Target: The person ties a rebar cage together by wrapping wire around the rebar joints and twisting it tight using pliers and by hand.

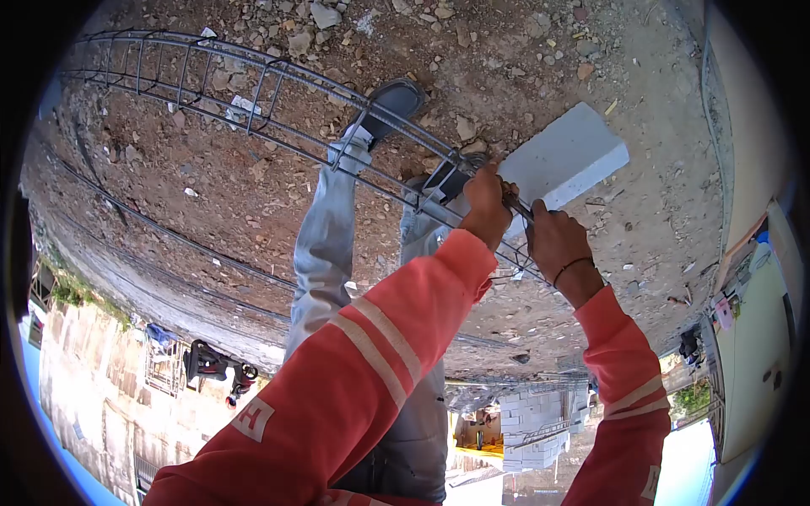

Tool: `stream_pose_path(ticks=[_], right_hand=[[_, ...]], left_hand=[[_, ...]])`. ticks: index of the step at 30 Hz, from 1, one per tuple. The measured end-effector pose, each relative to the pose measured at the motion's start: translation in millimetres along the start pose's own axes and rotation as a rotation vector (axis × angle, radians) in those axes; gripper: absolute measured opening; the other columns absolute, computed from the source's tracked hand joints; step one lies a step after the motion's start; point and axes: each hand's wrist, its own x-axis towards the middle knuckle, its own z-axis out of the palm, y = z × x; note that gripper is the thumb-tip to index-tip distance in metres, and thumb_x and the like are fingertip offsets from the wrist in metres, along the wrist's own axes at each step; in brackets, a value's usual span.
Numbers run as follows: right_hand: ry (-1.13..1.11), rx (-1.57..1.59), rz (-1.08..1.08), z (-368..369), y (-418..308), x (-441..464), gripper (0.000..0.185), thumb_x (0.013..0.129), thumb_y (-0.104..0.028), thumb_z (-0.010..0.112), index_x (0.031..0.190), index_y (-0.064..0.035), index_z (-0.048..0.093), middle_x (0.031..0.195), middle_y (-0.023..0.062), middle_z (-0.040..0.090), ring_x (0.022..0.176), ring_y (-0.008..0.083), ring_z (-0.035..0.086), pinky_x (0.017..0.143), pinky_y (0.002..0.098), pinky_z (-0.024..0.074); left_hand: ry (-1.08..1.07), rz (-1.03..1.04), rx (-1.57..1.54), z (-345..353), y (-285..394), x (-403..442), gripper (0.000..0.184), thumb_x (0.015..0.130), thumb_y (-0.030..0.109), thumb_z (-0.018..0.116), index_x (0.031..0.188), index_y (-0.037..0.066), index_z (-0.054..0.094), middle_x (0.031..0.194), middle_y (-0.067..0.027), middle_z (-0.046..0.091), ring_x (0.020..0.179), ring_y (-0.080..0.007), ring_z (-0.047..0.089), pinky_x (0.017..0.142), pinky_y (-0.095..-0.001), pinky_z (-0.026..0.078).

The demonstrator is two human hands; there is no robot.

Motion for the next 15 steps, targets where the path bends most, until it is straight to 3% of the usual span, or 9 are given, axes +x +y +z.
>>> stream_pose_path(ticks=[2, 3, 4, 5, 7, 9, 15], right_hand=[[-0.053, 0.076, -0.128, -9.7, 18.7, 18.4, 0.022, 0.091, -0.018, 0.057, 0.1, 0.0011, 0.058, 0.081, 0.0238, 0.066, 0.081, 0.043, 0.066, 0.076, 0.0523, 0.0522], [-0.12, 0.159, -0.247, -12.8, 24.2, 27.5, 0.023, 0.092, -0.02, 0.057, 0.099, 0.0014, 0.06, 0.079, 0.0234, 0.066, 0.082, 0.0436, 0.066, 0.077, 0.052, 0.0518], [-0.246, 0.118, -0.168, -29.2, 21.0, 35.8, 0.027, 0.094, -0.025, 0.057, 0.099, 0.0003, 0.063, 0.085, 0.0222, 0.067, 0.085, 0.0423, 0.066, 0.078, 0.0504, 0.0512], [-0.251, 0.116, -0.167, -32.9, 21.1, 39.9, 0.027, 0.094, -0.025, 0.057, 0.099, 0.0003, 0.063, 0.085, 0.0222, 0.067, 0.085, 0.0423, 0.066, 0.078, 0.0504, 0.0512], [-0.2, -0.067, -0.206, -38.9, 24.1, 44.6, 0.03, 0.095, -0.03, 0.058, 0.1, -0.0014, 0.063, 0.088, 0.0223, 0.068, 0.088, 0.0421, 0.065, 0.078, 0.0505, 0.0509], [-0.187, -0.104, -0.22, -38.7, 26.8, 48.1, 0.032, 0.095, -0.034, 0.058, 0.1, -0.0026, 0.063, 0.09, 0.0215, 0.068, 0.09, 0.0419, 0.064, 0.079, 0.0503, 0.0506], [-0.217, -0.016, -0.235, -43.0, 13.1, 42.6, 0.029, 0.095, -0.029, 0.059, 0.099, -0.0003, 0.062, 0.088, 0.0234, 0.067, 0.088, 0.0438, 0.063, 0.076, 0.0516, 0.0494]], left_hand=[[0.087, -0.013, 0.068, -1.1, 3.3, -1.9, 0.016, 0.091, 0.017, 0.062, 0.101, 0.004, 0.059, 0.065, -0.0024, 0.045, 0.055, -0.0144, 0.047, 0.058, -0.0353, 0.048], [-0.013, -0.059, 0.043, -5.3, 4.9, -4.6, 0.018, 0.09, 0.019, 0.065, 0.101, 0.006, 0.058, 0.071, -0.0028, 0.049, 0.062, -0.0157, 0.051, 0.064, -0.0361, 0.049], [-0.114, -0.105, 0.018, -7.5, 7.7, -7.4, 0.02, 0.089, 0.021, 0.068, 0.1, 0.008, 0.058, 0.077, -0.0031, 0.054, 0.07, -0.017, 0.055, 0.069, -0.0369, 0.049], [-0.111, -0.109, 0.015, -8.4, 10.8, -8.8, 0.02, 0.089, 0.021, 0.068, 0.1, 0.008, 0.058, 0.077, -0.0031, 0.054, 0.07, -0.017, 0.055, 0.069, -0.0369, 0.049], [-0.213, -0.196, -0.09, -6.5, 15.0, -9.1, 0.021, 0.09, 0.024, 0.067, 0.104, 0.011, 0.058, 0.091, -0.0031, 0.058, 0.085, -0.0191, 0.058, 0.079, -0.0381, 0.048], [-0.236, -0.205, -0.121, -5.5, 16.3, -8.9, 0.021, 0.091, 0.024, 0.067, 0.105, 0.012, 0.058, 0.093, -0.0025, 0.058, 0.087, -0.0189, 0.058, 0.08, -0.038, 0.048], [-0.267, -0.224, -0.173, -10.6, 17.5, -6.3, 0.013, 0.094, 0.022, 0.064, 0.102, 0.013, 0.058, 0.088, -0.0013, 0.058, 0.082, -0.0186, 0.058, 0.078, -0.0379, 0.049]])
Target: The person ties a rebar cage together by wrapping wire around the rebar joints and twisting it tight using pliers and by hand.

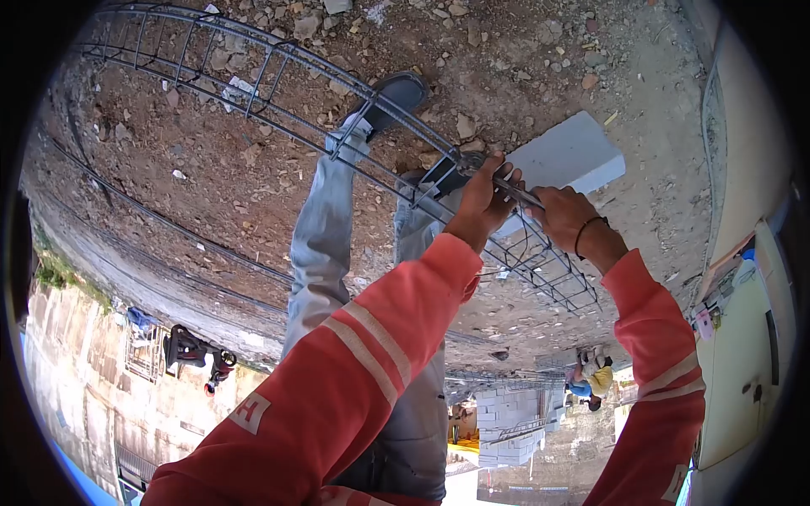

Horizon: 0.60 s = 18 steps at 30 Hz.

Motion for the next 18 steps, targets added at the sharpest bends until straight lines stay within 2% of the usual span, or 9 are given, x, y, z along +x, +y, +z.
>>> stream_pose_path(ticks=[2, 3, 4, 6, 8, 10, 13, 17, 18], right_hand=[[-0.023, 0.08, 0.074, 11.6, -3.0, -3.3, 0.022, 0.092, -0.018, 0.061, 0.101, 0.002, 0.058, 0.089, 0.0255, 0.065, 0.087, 0.0455, 0.062, 0.075, 0.0503, 0.0483], [0.027, 0.111, 0.041, 20.7, -0.9, -3.9, 0.022, 0.09, -0.015, 0.065, 0.098, 0.0034, 0.056, 0.078, 0.0225, 0.064, 0.074, 0.037, 0.066, 0.066, 0.0446, 0.052], [0.027, 0.108, 0.04, 11.6, -12.7, -7.5, 0.022, 0.09, -0.015, 0.065, 0.098, 0.0034, 0.056, 0.078, 0.0225, 0.064, 0.074, 0.037, 0.066, 0.066, 0.0446, 0.052], [-0.219, 0.471, 0.277, -8.0, -35.3, -11.9, 0.029, 0.086, -0.019, 0.074, 0.086, 0.0034, 0.055, 0.073, 0.0161, 0.064, 0.063, 0.0235, 0.066, 0.057, 0.0415, 0.0534], [-0.267, 0.633, 0.228, -3.5, -26.1, -10.3, 0.03, 0.083, -0.017, 0.077, 0.087, 0.0026, 0.054, 0.07, 0.0119, 0.062, 0.059, 0.0184, 0.064, 0.051, 0.0372, 0.0518], [-0.319, 0.797, 0.184, -1.3, -10.0, -7.3, 0.032, 0.08, -0.014, 0.08, 0.087, 0.0017, 0.053, 0.067, 0.0078, 0.059, 0.055, 0.0132, 0.062, 0.045, 0.0328, 0.0503], [-0.617, 1.145, 0.314, -1.0, 3.2, -0.4, 0.029, 0.079, -0.01, 0.078, 0.092, 0.0001, 0.054, 0.065, 0.0046, 0.057, 0.053, 0.0147, 0.06, 0.045, 0.0313, 0.05], [-0.422, 0.639, 0.245, 6.6, -8.1, -9.6, 0.028, 0.078, -0.013, 0.076, 0.094, -0.0006, 0.056, 0.069, 0.0054, 0.057, 0.058, 0.0166, 0.061, 0.055, 0.0327, 0.0531], [0.092, 0.001, 0.17, 30.7, -9.5, -19.0, 0.028, 0.079, -0.016, 0.073, 0.096, -0.0008, 0.057, 0.074, 0.008, 0.061, 0.065, 0.0209, 0.064, 0.059, 0.036, 0.0542]], left_hand=[[-0.046, -0.002, 0.004, -5.1, -0.9, 4.6, 0.012, 0.094, 0.022, 0.064, 0.101, 0.013, 0.059, 0.086, -0.0012, 0.058, 0.081, -0.0187, 0.058, 0.077, -0.0379, 0.049], [-0.057, 0.007, 0.013, -7.8, -0.8, 7.1, 0.02, 0.092, 0.021, 0.068, 0.104, 0.008, 0.059, 0.09, -0.0043, 0.06, 0.081, -0.0203, 0.06, 0.074, -0.0382, 0.051], [-0.067, 0.016, 0.023, -9.4, 0.1, 7.9, 0.028, 0.089, 0.021, 0.072, 0.107, 0.004, 0.058, 0.093, -0.0075, 0.061, 0.082, -0.0219, 0.062, 0.071, -0.0385, 0.053], [-0.079, 0.005, 0.044, -9.7, 3.8, 5.7, 0.027, 0.09, 0.022, 0.071, 0.107, 0.004, 0.059, 0.093, -0.0076, 0.062, 0.082, -0.0218, 0.062, 0.073, -0.0389, 0.053], [-0.087, -0.005, 0.064, -7.8, 6.6, 0.0, 0.027, 0.091, 0.023, 0.07, 0.107, 0.004, 0.059, 0.094, -0.0076, 0.062, 0.081, -0.0216, 0.063, 0.074, -0.0393, 0.053], [-0.096, -0.041, -0.055, 9.6, 9.9, -19.8, 0.02, 0.095, 0.026, 0.064, 0.1, 0.008, 0.058, 0.073, 0.0, 0.053, 0.066, -0.0144, 0.053, 0.071, -0.035, 0.05], [-0.265, -0.015, -0.213, -9.5, -0.7, 4.2, 0.022, 0.098, 0.028, 0.06, 0.101, 0.007, 0.057, 0.063, 0.0013, 0.041, 0.056, -0.0123, 0.043, 0.065, -0.0321, 0.046], [-0.2, 0.044, -0.135, -4.5, -6.2, 14.7, 0.024, 0.1, 0.03, 0.054, 0.1, 0.006, 0.057, 0.059, 0.0021, 0.031, 0.052, -0.0124, 0.035, 0.061, -0.0314, 0.042], [-0.063, 0.094, -0.147, 5.7, -7.2, 14.4, 0.023, 0.1, 0.028, 0.052, 0.098, 0.006, 0.057, 0.059, 0.0014, 0.032, 0.051, -0.0136, 0.035, 0.059, -0.0326, 0.041]])
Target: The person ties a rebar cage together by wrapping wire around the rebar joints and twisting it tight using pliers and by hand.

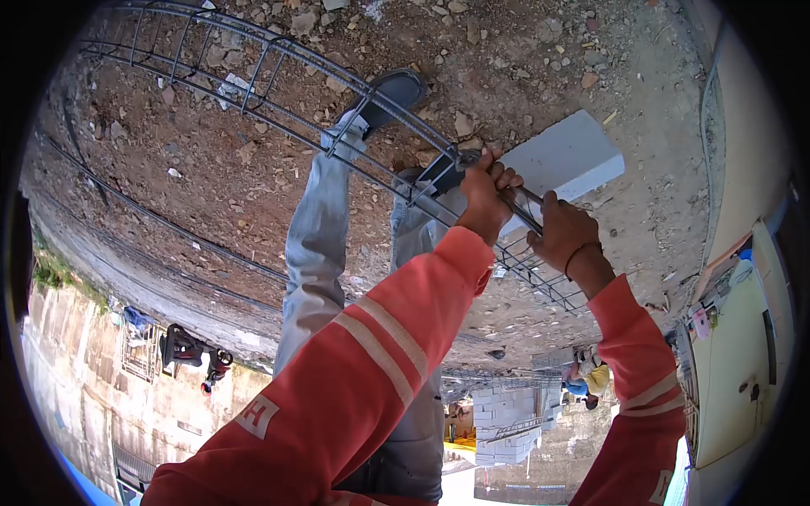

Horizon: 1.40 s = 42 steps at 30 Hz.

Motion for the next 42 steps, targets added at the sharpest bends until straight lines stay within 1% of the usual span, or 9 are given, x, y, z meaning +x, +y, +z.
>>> stream_pose_path(ticks=[2, 8, 13, 20, 24, 27, 36, 38, 42], right_hand=[[0.549, -0.596, -0.111, 11.1, -5.1, -9.9, 0.028, 0.08, -0.02, 0.071, 0.098, -0.001, 0.059, 0.08, 0.0105, 0.064, 0.071, 0.0251, 0.067, 0.063, 0.0393, 0.0554], [-0.037, -0.343, 0.151, -26.0, -14.3, 9.6, 0.033, 0.083, -0.027, 0.072, 0.101, -0.001, 0.063, 0.094, 0.0182, 0.069, 0.091, 0.0324, 0.069, 0.075, 0.043, 0.0565], [-0.025, -0.246, 0.069, -42.7, -6.7, 26.3, 0.037, 0.078, -0.032, 0.08, 0.083, 0.0012, 0.066, 0.082, 0.0166, 0.068, 0.076, 0.0286, 0.069, 0.066, 0.0418, 0.0561], [-0.887, 0.329, 0.36, -96.3, -13.6, 61.8, 0.036, 0.074, -0.025, 0.083, 0.074, 0.0041, 0.061, 0.071, 0.012, 0.065, 0.058, 0.0207, 0.065, 0.048, 0.0359, 0.0532], [0.477, -0.85, -0.199, -51.9, -8.2, 9.1, 0.039, 0.08, -0.017, 0.066, 0.115, -0.0036, 0.055, 0.087, 0.0116, 0.066, 0.08, 0.0299, 0.068, 0.071, 0.0422, 0.0543], [0.666, -0.879, -0.317, -47.2, -2.7, 7.1, 0.031, 0.081, -0.014, 0.063, 0.11, -0.0046, 0.058, 0.091, 0.0104, 0.066, 0.084, 0.0292, 0.068, 0.071, 0.0404, 0.0539], [0.027, -0.489, -0.053, -58.7, 16.4, 40.7, 0.031, 0.083, -0.032, 0.074, 0.091, -0.0028, 0.067, 0.078, 0.018, 0.068, 0.078, 0.0343, 0.068, 0.07, 0.0446, 0.0544], [0.004, -0.428, -0.151, -55.7, 29.2, 45.4, 0.035, 0.083, -0.035, 0.075, 0.076, -0.0016, 0.065, 0.069, 0.0146, 0.065, 0.068, 0.0295, 0.067, 0.063, 0.0435, 0.0543], [-0.588, 0.011, 0.232, -101.5, -11.4, 49.9, 0.036, 0.083, -0.032, 0.077, 0.071, -0.0019, 0.061, 0.064, 0.0109, 0.061, 0.059, 0.0227, 0.064, 0.053, 0.0386, 0.0526]], left_hand=[[0.139, 0.055, -0.007, 16.2, -4.7, -3.8, 0.022, 0.101, 0.027, 0.05, 0.096, 0.006, 0.056, 0.059, 0.0007, 0.033, 0.051, -0.0148, 0.035, 0.057, -0.0338, 0.04], [0.597, 0.081, 0.119, 21.4, -3.9, 9.0, 0.026, 0.097, 0.03, 0.054, 0.09, 0.006, 0.055, 0.069, -0.0041, 0.043, 0.056, -0.0183, 0.041, 0.053, -0.037, 0.041], [0.043, -0.17, 0.14, 5.1, 14.7, -8.1, 0.025, 0.093, 0.032, 0.063, 0.098, 0.009, 0.06, 0.075, -0.0034, 0.05, 0.064, -0.0187, 0.05, 0.067, -0.0349, 0.048], [0.022, 0.002, -0.197, 16.4, 5.5, -1.1, 0.03, 0.099, 0.036, 0.056, 0.106, 0.006, 0.058, 0.065, 0.0, 0.044, 0.061, -0.0157, 0.046, 0.07, -0.0347, 0.049], [0.138, 0.093, -0.174, 36.5, 0.5, 3.7, 0.029, 0.102, 0.036, 0.049, 0.103, 0.008, 0.056, 0.064, 0.0006, 0.04, 0.054, -0.0153, 0.041, 0.064, -0.0362, 0.048], [0.315, 0.108, -0.202, 48.4, 0.9, 0.4, 0.027, 0.104, 0.032, 0.044, 0.102, 0.007, 0.056, 0.063, -0.0007, 0.04, 0.054, -0.0149, 0.041, 0.061, -0.0344, 0.048], [-0.122, 0.226, 0.701, -4.9, 24.3, 3.7, 0.02, 0.094, 0.019, 0.056, 0.109, 0.008, 0.051, 0.097, -0.0081, 0.052, 0.088, -0.0224, 0.056, 0.075, -0.0378, 0.049], [0.235, -0.415, 0.792, 37.4, 62.0, -29.1, 0.035, 0.087, 0.03, 0.064, 0.112, 0.009, 0.05, 0.111, -0.0114, 0.051, 0.106, -0.0281, 0.053, 0.091, -0.05, 0.043], [0.017, -0.508, 0.828, 13.8, 77.5, -20.0, 0.054, 0.083, 0.039, 0.064, 0.126, 0.009, 0.047, 0.128, -0.0144, 0.047, 0.12, -0.0307, 0.048, 0.1, -0.0572, 0.035]])
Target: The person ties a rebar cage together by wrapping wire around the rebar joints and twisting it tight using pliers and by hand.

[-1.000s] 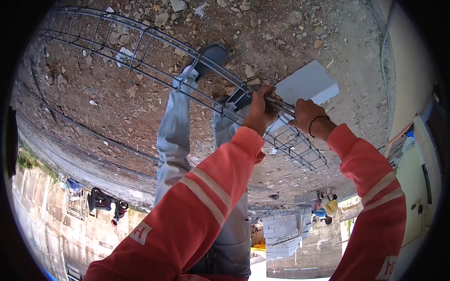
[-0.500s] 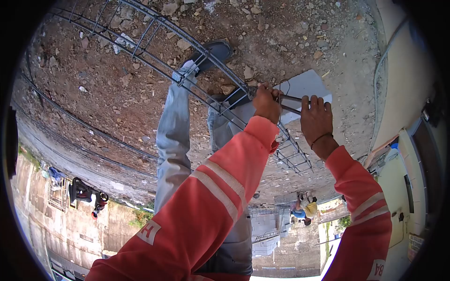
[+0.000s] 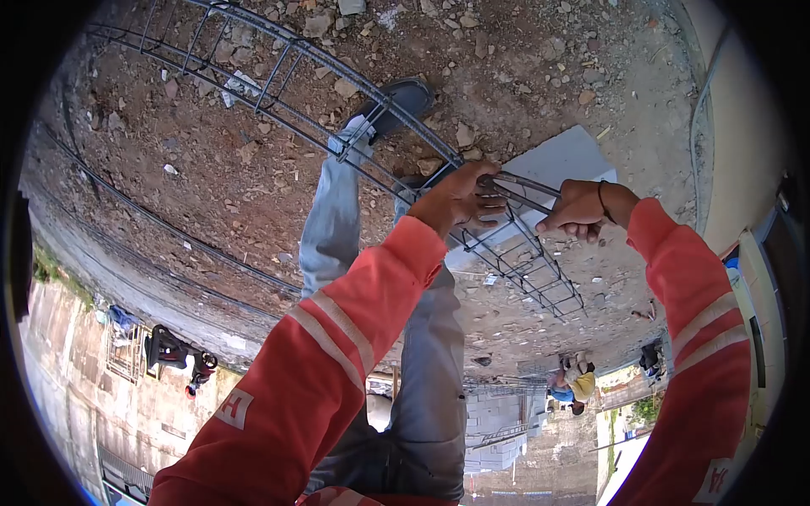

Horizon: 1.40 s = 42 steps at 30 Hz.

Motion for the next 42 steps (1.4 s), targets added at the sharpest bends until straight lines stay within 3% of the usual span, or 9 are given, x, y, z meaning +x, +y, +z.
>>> stream_pose_path(ticks=[4, 6, 10, 14, 17, 21, 26, 29, 42], right_hand=[[-0.471, 0.532, 0.09, -10.9, 10.5, 11.8, 0.031, 0.083, -0.022, 0.078, 0.069, -0.0025, 0.058, 0.064, 0.0109, 0.062, 0.05, 0.02, 0.06, 0.045, 0.032, 0.0495], [-0.389, 0.421, 0.007, -0.4, 12.8, 5.1, 0.032, 0.083, -0.021, 0.078, 0.069, -0.0027, 0.055, 0.066, 0.0102, 0.061, 0.053, 0.0218, 0.063, 0.044, 0.0332, 0.0516], [-0.098, 0.271, -0.056, 14.4, 8.7, -5.9, 0.043, 0.078, -0.018, 0.081, 0.1, 0.0069, 0.055, 0.066, 0.0117, 0.063, 0.055, 0.0251, 0.067, 0.047, 0.0371, 0.0563], [0.741, -0.523, -0.093, 55.5, 6.2, -13.5, 0.054, 0.074, -0.025, 0.08, 0.112, 0.0006, 0.052, 0.083, 0.0108, 0.064, 0.081, 0.0289, 0.069, 0.064, 0.0461, 0.055], [1.13, -0.771, -0.185, 73.4, 4.9, -16.2, 0.044, 0.081, -0.021, 0.067, 0.119, -0.0028, 0.053, 0.095, 0.0102, 0.061, 0.1, 0.0283, 0.061, 0.078, 0.0433, 0.0505], [1.159, -0.838, -0.186, 67.6, -0.3, -13.9, 0.021, 0.087, -0.012, 0.056, 0.106, -0.0022, 0.06, 0.094, 0.0111, 0.062, 0.096, 0.0264, 0.063, 0.074, 0.0414, 0.051], [0.857, -0.593, -0.187, 53.0, 17.1, 7.9, 0.023, 0.095, -0.019, 0.054, 0.083, -0.0007, 0.064, 0.079, 0.0143, 0.067, 0.067, 0.0238, 0.067, 0.061, 0.0419, 0.0548], [-0.217, 0.544, -0.026, 28.7, 15.9, -1.5, 0.049, 0.099, -0.041, 0.054, 0.085, 0.0059, 0.061, 0.068, 0.0151, 0.065, 0.051, 0.0286, 0.066, 0.043, 0.038, 0.0531], [0.195, -0.15, -0.321, 19.2, 17.1, -6.5, 0.061, 0.075, -0.016, 0.074, 0.122, 0.0076, 0.044, 0.093, 0.0192, 0.068, 0.078, 0.0323, 0.07, 0.064, 0.0486, 0.056]], left_hand=[[0.151, -0.024, -0.036, 15.2, 18.2, -20.3, 0.055, 0.084, 0.043, 0.062, 0.123, 0.005, 0.055, 0.118, -0.0187, 0.056, 0.113, -0.0364, 0.055, 0.098, -0.0532, 0.041], [0.279, 0.286, 1.208, 28.4, 10.6, -52.5, 0.055, 0.082, 0.048, 0.062, 0.107, -0.001, 0.065, 0.103, -0.0235, 0.065, 0.101, -0.04, 0.063, 0.091, -0.0496, 0.049], [0.529, 0.685, 1.633, 71.2, 29.4, -103.8, 0.047, 0.08, 0.042, 0.069, 0.092, -0.003, 0.068, 0.097, -0.0228, 0.068, 0.094, -0.0366, 0.068, 0.082, -0.0485, 0.053], [0.958, 2.037, 1.295, 80.8, 86.3, -131.7, 0.03, 0.083, 0.029, 0.066, 0.088, -0.001, 0.067, 0.078, -0.0193, 0.067, 0.07, -0.0353, 0.067, 0.062, -0.0434, 0.053], [0.797, 1.707, 0.835, 65.0, 88.8, -159.1, 0.03, 0.083, 0.026, 0.065, 0.072, -0.001, 0.063, 0.077, -0.0226, 0.064, 0.069, -0.0408, 0.064, 0.062, -0.0487, 0.049], [0.789, 1.171, 1.74, -18.1, 10.3, -101.5, 0.039, 0.086, 0.033, 0.059, 0.082, -0.006, 0.065, 0.068, -0.0144, 0.068, 0.063, -0.025, 0.068, 0.063, -0.0379, 0.053], [0.266, 0.358, 0.287, -15.0, -76.2, -62.2, 0.074, 0.088, 0.058, 0.058, 0.133, -0.001, 0.052, 0.127, -0.0192, 0.06, 0.117, -0.0273, 0.058, 0.1, -0.0409, 0.043], [0.278, 0.43, 0.161, -25.7, -93.1, -33.0, 0.084, 0.086, 0.064, 0.057, 0.143, 0.004, 0.042, 0.144, -0.0153, 0.046, 0.131, -0.0302, 0.045, 0.105, -0.0442, 0.035], [0.39, 0.597, 0.189, -33.1, -97.0, -20.0, 0.042, 0.093, 0.04, 0.056, 0.118, 0.007, 0.065, 0.106, -0.0088, 0.069, 0.097, -0.0182, 0.063, 0.084, -0.0322, 0.046]])
